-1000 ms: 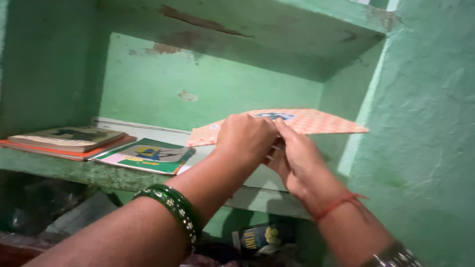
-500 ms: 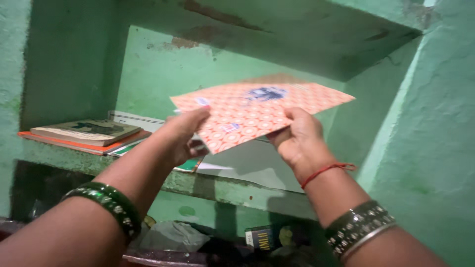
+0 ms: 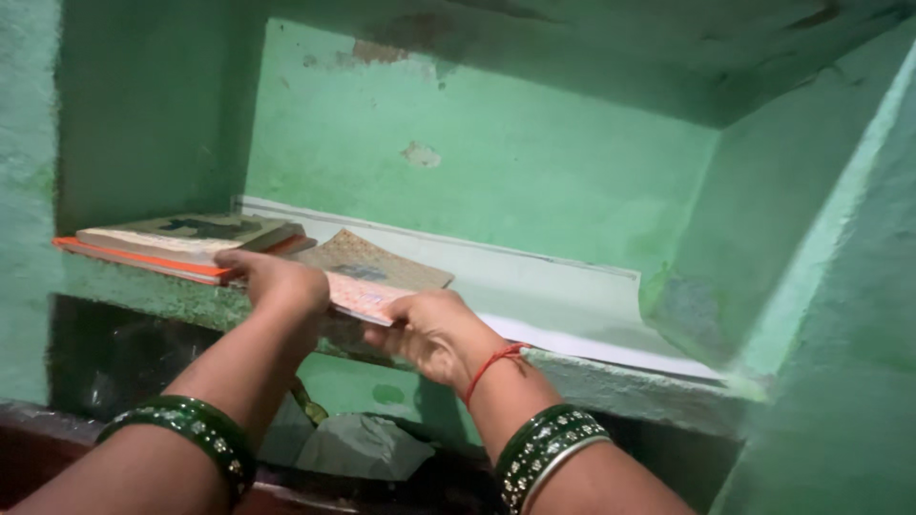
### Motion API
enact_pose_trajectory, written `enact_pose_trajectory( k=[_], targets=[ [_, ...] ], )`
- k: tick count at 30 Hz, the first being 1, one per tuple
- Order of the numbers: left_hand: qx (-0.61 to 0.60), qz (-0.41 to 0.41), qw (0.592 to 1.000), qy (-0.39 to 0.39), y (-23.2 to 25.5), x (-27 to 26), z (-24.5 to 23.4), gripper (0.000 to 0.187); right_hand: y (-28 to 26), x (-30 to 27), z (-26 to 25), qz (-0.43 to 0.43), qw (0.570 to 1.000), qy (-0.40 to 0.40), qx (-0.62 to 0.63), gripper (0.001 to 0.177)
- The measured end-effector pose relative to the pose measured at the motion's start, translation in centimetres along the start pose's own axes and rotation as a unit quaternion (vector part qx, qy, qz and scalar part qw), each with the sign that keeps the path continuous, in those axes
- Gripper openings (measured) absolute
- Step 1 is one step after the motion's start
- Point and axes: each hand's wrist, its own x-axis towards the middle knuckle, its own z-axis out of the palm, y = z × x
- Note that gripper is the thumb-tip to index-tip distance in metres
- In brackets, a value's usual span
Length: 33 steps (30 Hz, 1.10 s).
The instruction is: The person wipes and organizes several notebooks using a blue cloth by hand on a shelf.
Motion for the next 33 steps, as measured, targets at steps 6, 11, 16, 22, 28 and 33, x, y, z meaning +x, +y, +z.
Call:
enact_pose_trajectory(
  k=[6,11,16,22,28,33],
  targets=[
    [0.114,-0.019,0.992,0.059,0.6,-2.2,2.0,0.132,-0.4,0.3,-1.7,-0.150,0.980,0.127,-0.017,0.024],
    [0.169,0.002,0.981,0.097,-0.9,-3.5,1.1,0.129,0.9,-1.0,-3.3,-0.060,0.985,0.132,-0.099,0.019],
    [0.076,0.004,0.991,0.114,-1.8,-2.2,1.0,0.124,1.8,-1.3,-2.9,-0.045,0.990,0.124,-0.052,0.020],
    [-0.001,0.030,0.985,0.170,-1.3,-1.9,-0.3,0.114,1.2,-3.5,-0.9,-0.125,0.976,0.168,-0.057,0.037],
    [-0.087,0.191,0.956,0.208,-0.1,0.0,-0.1,0.102,0.4,-3.8,0.7,-0.275,0.950,0.129,-0.076,0.062],
    [-0.148,0.353,0.886,0.262,1.2,6.5,-1.0,0.095,-0.9,1.1,2.9,-0.296,0.948,0.115,0.033,0.059]
  ],
)
